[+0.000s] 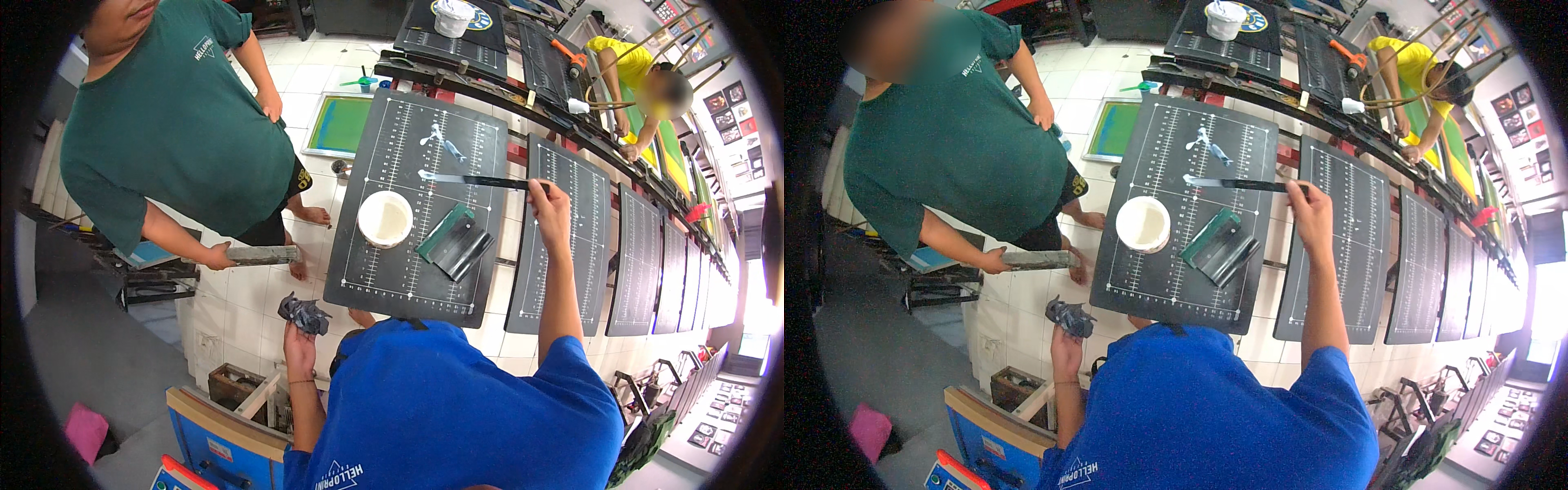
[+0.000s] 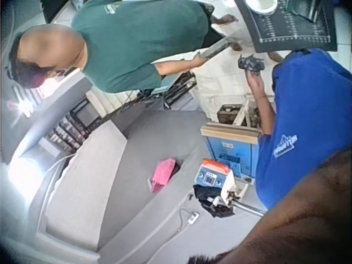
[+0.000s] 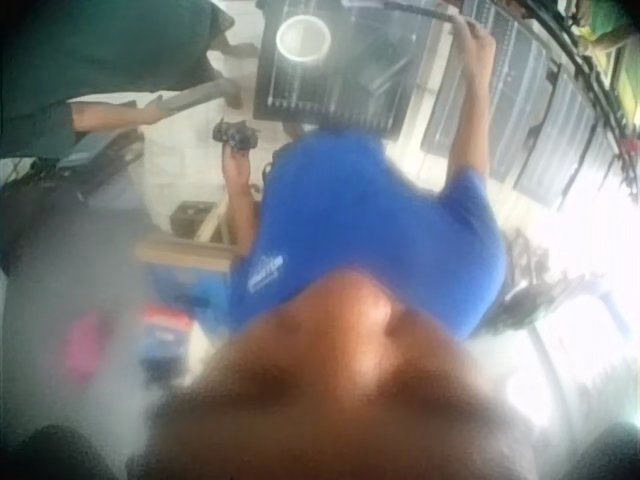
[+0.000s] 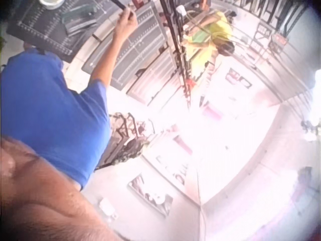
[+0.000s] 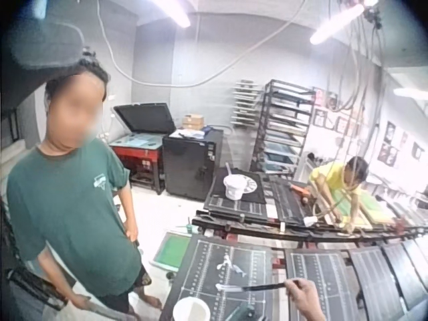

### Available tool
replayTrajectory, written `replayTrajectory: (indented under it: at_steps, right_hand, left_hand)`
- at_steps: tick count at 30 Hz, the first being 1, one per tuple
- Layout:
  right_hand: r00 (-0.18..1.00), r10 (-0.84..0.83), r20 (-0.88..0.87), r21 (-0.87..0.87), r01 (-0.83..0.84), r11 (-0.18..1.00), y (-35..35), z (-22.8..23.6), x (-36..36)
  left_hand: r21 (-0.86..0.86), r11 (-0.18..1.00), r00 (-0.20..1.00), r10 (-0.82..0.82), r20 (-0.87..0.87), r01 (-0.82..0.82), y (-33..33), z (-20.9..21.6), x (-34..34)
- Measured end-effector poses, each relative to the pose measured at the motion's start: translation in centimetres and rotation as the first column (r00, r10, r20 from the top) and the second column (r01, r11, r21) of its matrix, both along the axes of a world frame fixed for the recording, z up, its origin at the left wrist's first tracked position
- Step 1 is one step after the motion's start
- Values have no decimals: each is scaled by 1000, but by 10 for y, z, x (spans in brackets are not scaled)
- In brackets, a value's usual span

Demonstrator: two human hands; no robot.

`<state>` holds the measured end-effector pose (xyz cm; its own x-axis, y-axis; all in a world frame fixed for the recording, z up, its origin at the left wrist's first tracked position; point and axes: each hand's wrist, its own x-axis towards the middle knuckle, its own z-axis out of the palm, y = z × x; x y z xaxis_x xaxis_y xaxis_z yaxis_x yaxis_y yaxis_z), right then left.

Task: The person cleans a large black printing mat on a workbench using a squeegee and a rag. They also handle a white bucket, moving it to a shelf on a staircase and returning it to the workspace.

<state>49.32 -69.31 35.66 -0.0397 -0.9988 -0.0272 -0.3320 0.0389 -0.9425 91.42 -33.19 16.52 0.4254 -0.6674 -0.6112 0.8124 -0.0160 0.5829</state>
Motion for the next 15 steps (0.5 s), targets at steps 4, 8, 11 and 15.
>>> replayTrajectory:
  at_steps: [4,8,11,15]
  right_hand:
    - [932,275,-238,-88,-302,949,37,67,77]
    - [726,451,-519,-305,-651,695,47,48,130]
    - [537,483,-692,-209,-789,578,44,10,156]
    - [488,592,-641,-113,-823,557,51,6,165]
  left_hand:
    - [-24,1000,1000,-9,15,10,-8,9,-2]
    - [-15,999,999,30,25,-30,-8,13,0]
    - [-28,999,999,35,8,-35,-2,8,3]
    - [-5,997,997,74,1,-74,7,6,4]
